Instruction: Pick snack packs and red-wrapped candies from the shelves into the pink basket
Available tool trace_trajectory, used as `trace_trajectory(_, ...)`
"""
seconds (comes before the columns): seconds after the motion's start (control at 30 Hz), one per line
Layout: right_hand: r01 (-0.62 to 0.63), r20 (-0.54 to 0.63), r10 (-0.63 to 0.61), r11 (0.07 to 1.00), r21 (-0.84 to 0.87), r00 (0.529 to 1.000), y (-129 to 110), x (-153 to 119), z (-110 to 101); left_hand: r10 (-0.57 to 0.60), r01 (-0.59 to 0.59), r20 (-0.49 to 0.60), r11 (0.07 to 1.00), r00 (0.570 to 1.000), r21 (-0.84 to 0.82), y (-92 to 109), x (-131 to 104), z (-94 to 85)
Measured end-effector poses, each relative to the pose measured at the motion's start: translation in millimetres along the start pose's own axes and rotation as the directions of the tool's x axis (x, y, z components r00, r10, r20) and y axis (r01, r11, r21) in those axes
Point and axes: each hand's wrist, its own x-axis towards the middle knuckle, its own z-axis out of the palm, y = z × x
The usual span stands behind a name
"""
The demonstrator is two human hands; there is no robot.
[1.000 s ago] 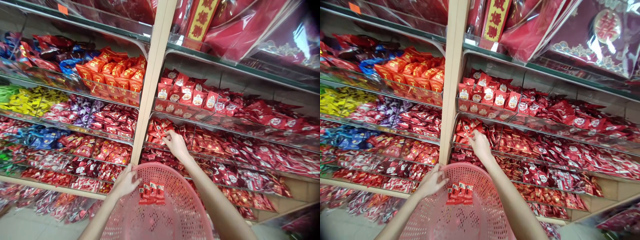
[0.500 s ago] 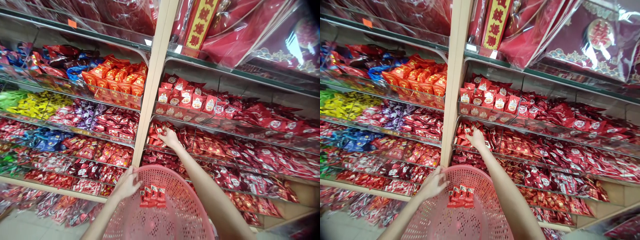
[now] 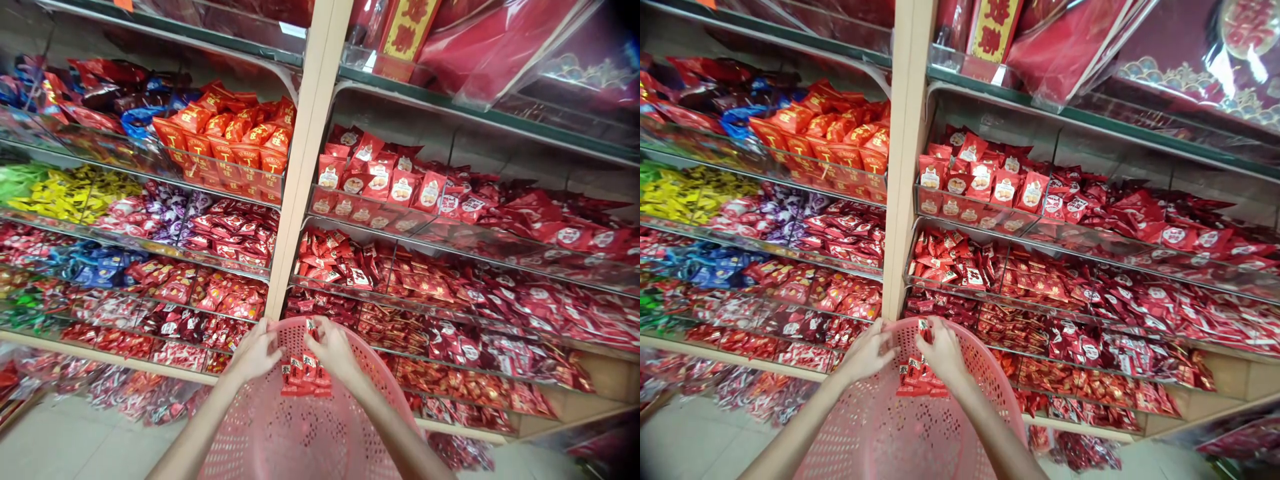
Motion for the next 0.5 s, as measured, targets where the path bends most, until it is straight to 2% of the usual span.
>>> trace_trajectory(0.07, -0.118, 0.088, 0.132, 0.982, -0.150, 0.987, 20, -5, 23, -0.001, 0.001, -0.009, 1.000, 1.000, -0.017, 1, -1, 0.1)
trace_trajectory(0.17, -0.188, 0.134, 0.225, 0.951, -0.247, 0.965, 35, -9, 50, -0.004, 0.004, -0.006, 1.000, 1.000, -0.029, 1, -2, 0.2)
trace_trajectory(0.33, -0.201, 0.170, 0.270, 0.918, -0.341, 0.948, 28, -11, 78, -0.010, 0.010, 0.010, 0.999, 1.000, -0.039, 2, -3, -1.5)
trace_trajectory(0.5, -0.182, 0.181, 0.271, 0.900, -0.397, 0.945, 17, -5, 91, 0.000, 0.000, 0.012, 0.999, 1.000, -0.045, 1, -2, -2.3)
